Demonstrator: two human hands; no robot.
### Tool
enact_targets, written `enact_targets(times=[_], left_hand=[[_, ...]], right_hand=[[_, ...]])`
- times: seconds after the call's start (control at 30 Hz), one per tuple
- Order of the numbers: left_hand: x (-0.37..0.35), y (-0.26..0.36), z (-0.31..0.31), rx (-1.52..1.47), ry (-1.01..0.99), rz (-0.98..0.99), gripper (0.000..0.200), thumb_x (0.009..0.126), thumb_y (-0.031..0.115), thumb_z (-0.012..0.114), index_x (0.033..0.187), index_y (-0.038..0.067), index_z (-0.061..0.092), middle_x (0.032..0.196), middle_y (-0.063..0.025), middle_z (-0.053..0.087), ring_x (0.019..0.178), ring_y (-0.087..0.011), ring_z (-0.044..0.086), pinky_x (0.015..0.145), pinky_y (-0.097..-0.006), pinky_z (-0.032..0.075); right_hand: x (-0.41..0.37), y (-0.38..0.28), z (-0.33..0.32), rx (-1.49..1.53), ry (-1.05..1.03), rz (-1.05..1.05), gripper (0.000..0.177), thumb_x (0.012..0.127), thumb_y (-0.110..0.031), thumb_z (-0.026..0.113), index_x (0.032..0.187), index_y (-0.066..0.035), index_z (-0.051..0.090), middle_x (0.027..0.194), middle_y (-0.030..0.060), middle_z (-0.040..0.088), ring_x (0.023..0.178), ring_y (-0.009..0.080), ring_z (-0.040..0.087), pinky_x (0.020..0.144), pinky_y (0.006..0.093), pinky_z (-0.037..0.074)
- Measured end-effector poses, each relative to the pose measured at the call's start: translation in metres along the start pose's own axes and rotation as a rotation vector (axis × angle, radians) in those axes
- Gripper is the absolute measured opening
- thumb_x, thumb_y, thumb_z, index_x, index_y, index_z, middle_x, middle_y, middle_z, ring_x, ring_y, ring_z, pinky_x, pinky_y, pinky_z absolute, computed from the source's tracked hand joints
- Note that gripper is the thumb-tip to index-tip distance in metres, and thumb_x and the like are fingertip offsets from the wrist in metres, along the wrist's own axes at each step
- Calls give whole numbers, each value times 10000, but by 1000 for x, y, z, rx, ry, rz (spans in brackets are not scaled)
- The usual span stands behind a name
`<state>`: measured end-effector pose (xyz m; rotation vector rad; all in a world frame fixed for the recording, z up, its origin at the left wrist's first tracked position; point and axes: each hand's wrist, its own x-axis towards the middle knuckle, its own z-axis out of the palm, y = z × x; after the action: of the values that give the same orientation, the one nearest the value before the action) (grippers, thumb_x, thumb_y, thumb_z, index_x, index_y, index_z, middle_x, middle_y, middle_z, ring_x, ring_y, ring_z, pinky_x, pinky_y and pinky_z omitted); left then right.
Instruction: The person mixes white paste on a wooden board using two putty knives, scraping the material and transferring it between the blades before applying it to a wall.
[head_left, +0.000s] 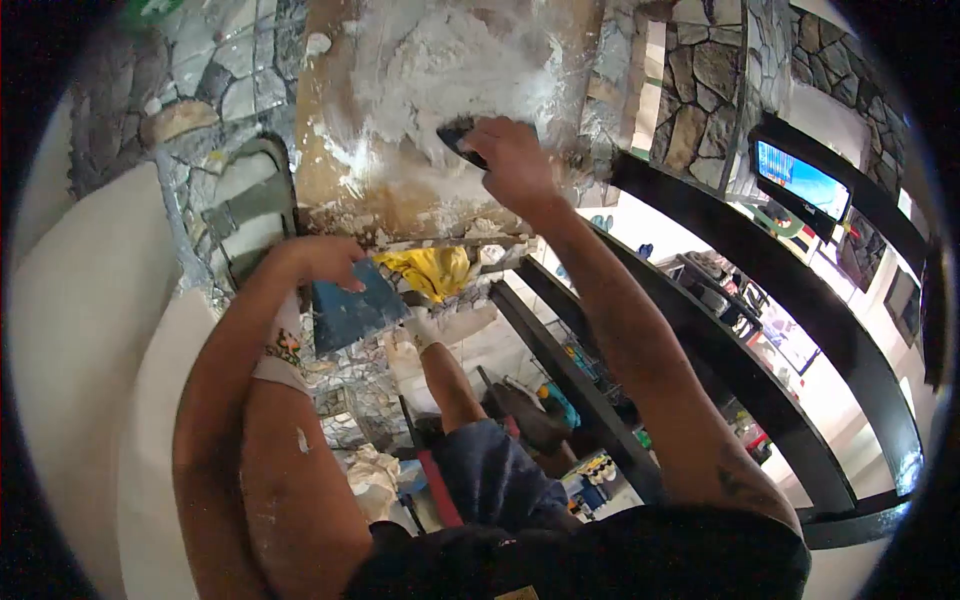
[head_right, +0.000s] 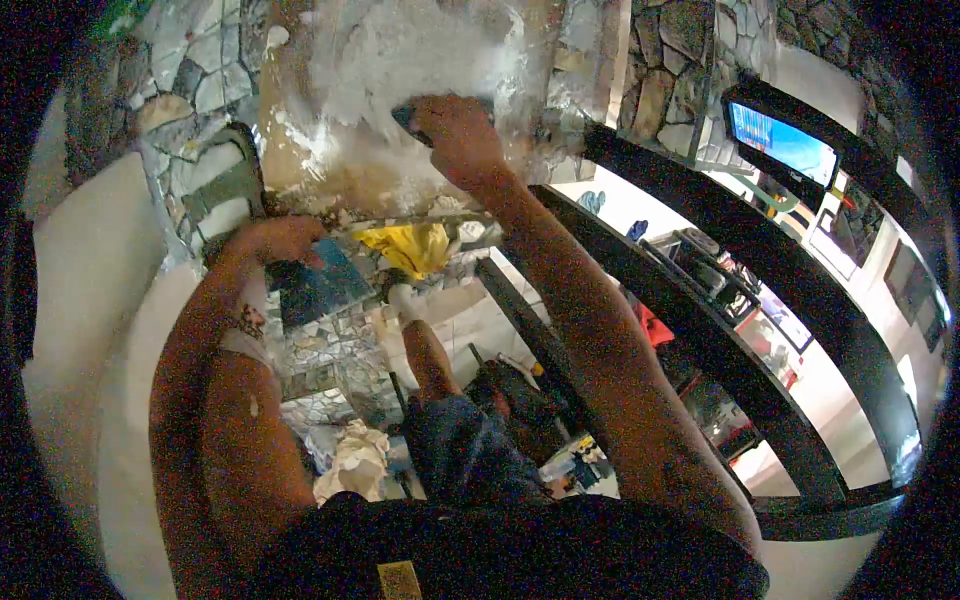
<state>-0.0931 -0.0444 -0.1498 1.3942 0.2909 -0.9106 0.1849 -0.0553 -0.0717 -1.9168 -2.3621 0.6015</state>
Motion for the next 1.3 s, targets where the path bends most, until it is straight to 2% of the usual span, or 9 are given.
enact_targets(times=[0.2, 0.33, 0.5, 0.67, 0.83, 0.97, 1.07, 1.13, 1.3], left_hand=[[-5, 11, -1, 140, 37, -1, 436, 717, 295, 679, 992, -30, 590, 913, -152, 633, 839, -259, 606, 722, -363, 460], [-1, -8, 2, 48, 151, 32, 466, 712, 301, 686, 1023, -30, 584, 908, -163, 633, 837, -280, 611, 731, -368, 468], [6, -3, 2, 103, 31, -4, 481, 711, 316, 689, 1031, -28, 586, 899, -175, 632, 835, -284, 612, 725, -379, 473], [-6, 5, 2, 112, 84, -18, 468, 712, 339, 690, 975, -35, 591, 891, -186, 620, 834, -301, 602, 719, -393, 467], [7, -7, 2, 130, 61, 44, 491, 707, 343, 690, 998, -39, 588, 896, -187, 616, 838, -318, 598, 750, -383, 469], [2, -1, 3, 180, 88, 81, 496, 712, 351, 685, 997, -43, 590, 906, -188, 620, 851, -309, 601, 758, -384, 469], [0, 8, -1, 173, 30, -11, 467, 715, 336, 686, 988, -34, 602, 905, -184, 627, 843, -301, 607, 753, -387, 470], [1, 7, -6, 126, 1, -37, 465, 710, 345, 690, 985, -20, 606, 892, -172, 632, 822, -288, 609, 732, -389, 477], [9, -5, 1, 22, 3, 36, 379, 722, 271, 694, 999, 23, 619, 918, -159, 638, 815, -278, 613, 732, -391, 475]], right_hand=[[24, 3, -18, 44, 123, -32, 297, 565, 53, 535, 836, -40, 614, 835, 126, 590, 820, 334, 552, 749, 412, 442], [12, -8, -9, 67, -104, 155, 290, 572, 65, 523, 817, -59, 616, 871, 109, 583, 849, 322, 541, 752, 408, 441], [30, 6, -3, 55, 104, 71, 284, 571, 74, 527, 787, -74, 638, 851, 93, 612, 862, 301, 558, 772, 399, 443], [39, -5, -42, 56, -291, 253, 322, 573, 50, 547, 841, -96, 653, 944, 93, 628, 939, 281, 571, 825, 392, 463], [22, -1, 1, -88, 104, -72, 320, 573, 21, 550, 849, -102, 657, 906, 115, 630, 811, 301, 606, 721, 371, 506], [46, 2, -46, 136, -234, 117, 310, 578, 31, 546, 850, -73, 652, 869, 135, 619, 818, 309, 598, 736, 391, 489], [54, 0, -20, 102, 141, 23, 290, 588, 31, 545, 835, -76, 654, 854, 133, 616, 819, 310, 592, 738, 396, 478], [31, -3, 5, -23, 141, -58, 251, 591, 26, 554, 795, -81, 653, 840, 122, 617, 827, 300, 582, 749, 378, 463], [68, 8, -38, -21, -219, 82, 222, 595, 18, 550, 761, -91, 649, 832, 106, 611, 782, 292, 585, 756, 394, 451]])
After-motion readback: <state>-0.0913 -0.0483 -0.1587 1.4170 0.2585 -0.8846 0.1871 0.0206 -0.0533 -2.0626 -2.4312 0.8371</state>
